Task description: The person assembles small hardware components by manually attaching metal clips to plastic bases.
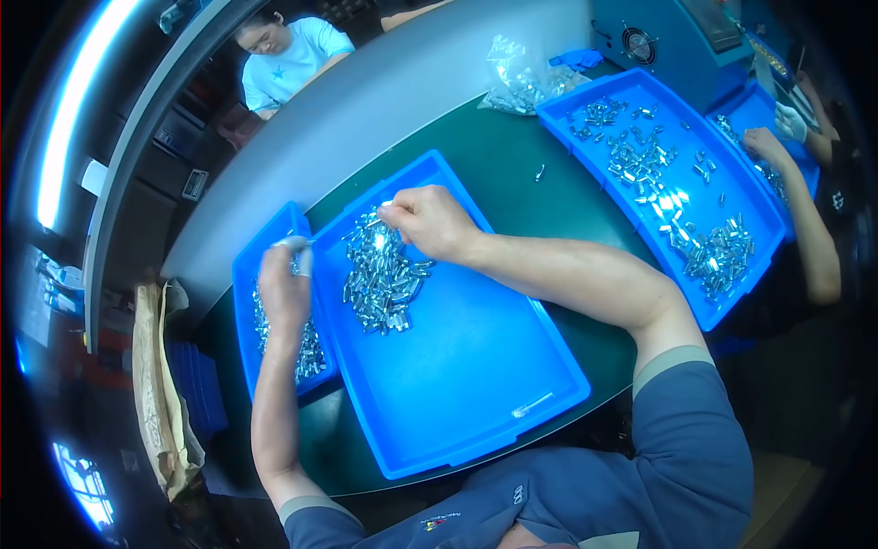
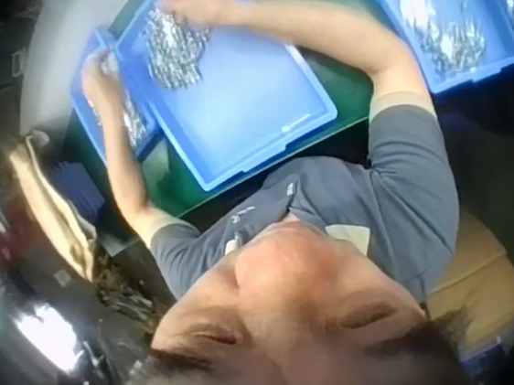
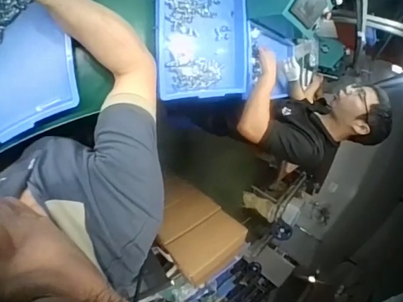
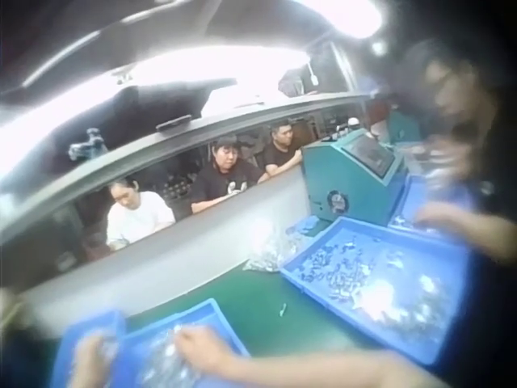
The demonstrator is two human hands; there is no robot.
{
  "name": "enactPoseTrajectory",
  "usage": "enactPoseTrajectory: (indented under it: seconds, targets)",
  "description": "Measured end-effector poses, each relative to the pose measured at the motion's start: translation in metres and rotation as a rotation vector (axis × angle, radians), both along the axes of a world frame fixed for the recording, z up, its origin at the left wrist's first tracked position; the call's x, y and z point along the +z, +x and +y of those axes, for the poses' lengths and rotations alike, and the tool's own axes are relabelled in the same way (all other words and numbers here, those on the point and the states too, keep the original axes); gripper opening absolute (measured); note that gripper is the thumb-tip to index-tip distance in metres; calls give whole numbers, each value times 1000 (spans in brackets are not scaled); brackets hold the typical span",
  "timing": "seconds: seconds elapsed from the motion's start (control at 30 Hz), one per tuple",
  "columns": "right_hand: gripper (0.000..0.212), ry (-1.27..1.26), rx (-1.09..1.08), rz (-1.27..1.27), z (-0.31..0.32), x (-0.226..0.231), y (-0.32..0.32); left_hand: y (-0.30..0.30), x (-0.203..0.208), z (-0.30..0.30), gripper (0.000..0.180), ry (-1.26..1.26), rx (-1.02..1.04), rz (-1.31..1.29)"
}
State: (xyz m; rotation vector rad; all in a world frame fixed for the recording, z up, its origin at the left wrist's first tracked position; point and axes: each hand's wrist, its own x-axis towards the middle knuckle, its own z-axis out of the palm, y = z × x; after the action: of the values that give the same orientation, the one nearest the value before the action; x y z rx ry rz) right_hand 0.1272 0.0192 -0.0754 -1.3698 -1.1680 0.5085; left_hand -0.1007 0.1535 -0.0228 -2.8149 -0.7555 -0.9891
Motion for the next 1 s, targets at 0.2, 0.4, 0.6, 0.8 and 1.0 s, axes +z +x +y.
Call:
enactPoseTrajectory:
  seconds: [0.2, 0.4, 0.6, 0.8, 1.0]
  targets:
    - [37, 85, -40, -5, 3, 0, 5, -11, 9, -48, 29, -123, -203, 110]
    - [39, 60, -10, 45, 2, 1, 0, -1, -22, -91, 30, -235, -322, 315]
    - [39, 44, 3, 15, 0, 4, -2, 15, -32, -85, 26, -76, -321, 308]
    - [37, 28, 41, 68, 4, 0, -1, 27, -34, -78, 25, -19, -363, 348]
    - [37, 28, 46, 84, 3, 2, -3, 39, -24, -54, 21, -53, -488, 327]
